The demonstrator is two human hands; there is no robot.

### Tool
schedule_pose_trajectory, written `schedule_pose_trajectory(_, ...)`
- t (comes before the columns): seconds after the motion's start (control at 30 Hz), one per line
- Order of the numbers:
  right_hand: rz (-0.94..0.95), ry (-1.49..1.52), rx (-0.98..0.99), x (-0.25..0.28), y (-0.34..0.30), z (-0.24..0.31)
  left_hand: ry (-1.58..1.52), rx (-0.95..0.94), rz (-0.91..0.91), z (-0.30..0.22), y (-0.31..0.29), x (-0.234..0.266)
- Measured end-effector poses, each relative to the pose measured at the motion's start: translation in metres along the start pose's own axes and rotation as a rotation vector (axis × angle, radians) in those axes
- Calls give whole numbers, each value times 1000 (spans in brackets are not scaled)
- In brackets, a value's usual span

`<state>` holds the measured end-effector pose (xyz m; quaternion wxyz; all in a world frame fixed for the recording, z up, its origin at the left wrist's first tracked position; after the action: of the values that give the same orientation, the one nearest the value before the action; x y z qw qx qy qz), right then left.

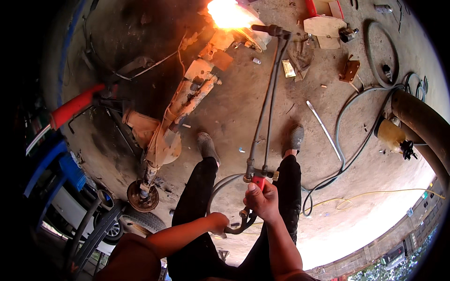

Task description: The person uses a handheld oxy-acetylene cutting torch to sever a metal axle shaft. They position the torch at the joint, ignite the flame, and move the cutting tip along the metal to create a clean cut, producing sparks and molten slag.

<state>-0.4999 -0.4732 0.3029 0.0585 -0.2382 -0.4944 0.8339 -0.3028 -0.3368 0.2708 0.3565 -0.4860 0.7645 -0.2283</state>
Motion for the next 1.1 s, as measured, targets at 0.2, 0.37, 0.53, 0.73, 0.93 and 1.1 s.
schedule_pose_trajectory(0.2,202,-162,-158,22,54,-3,-122,137,-190,11,84,-20)
schedule_pose_trajectory(0.37,216,-69,-229,49,78,-27,-182,150,-417,24,112,-31)
schedule_pose_trajectory(0.53,200,65,-298,66,89,-48,-94,210,-455,22,101,-7)
schedule_pose_trajectory(0.73,193,151,-321,96,89,-50,57,218,-489,19,106,-1)
schedule_pose_trajectory(0.93,142,136,-419,132,100,-27,-57,209,-412,-21,127,15)
schedule_pose_trajectory(1.1,98,31,-493,166,115,13,31,286,-457,-76,124,55)
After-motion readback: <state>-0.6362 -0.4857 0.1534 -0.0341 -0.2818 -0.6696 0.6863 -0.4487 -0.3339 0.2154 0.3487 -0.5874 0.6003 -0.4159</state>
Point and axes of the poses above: each hand's wrist, its own y-axis towards the middle knuckle, its own x-axis out of the back of the hand, z = x × y, the point moved 2 cm from there along y, towards the middle knuckle, and after that the axes turned 2 degrees about x, right-handed, at the moved point
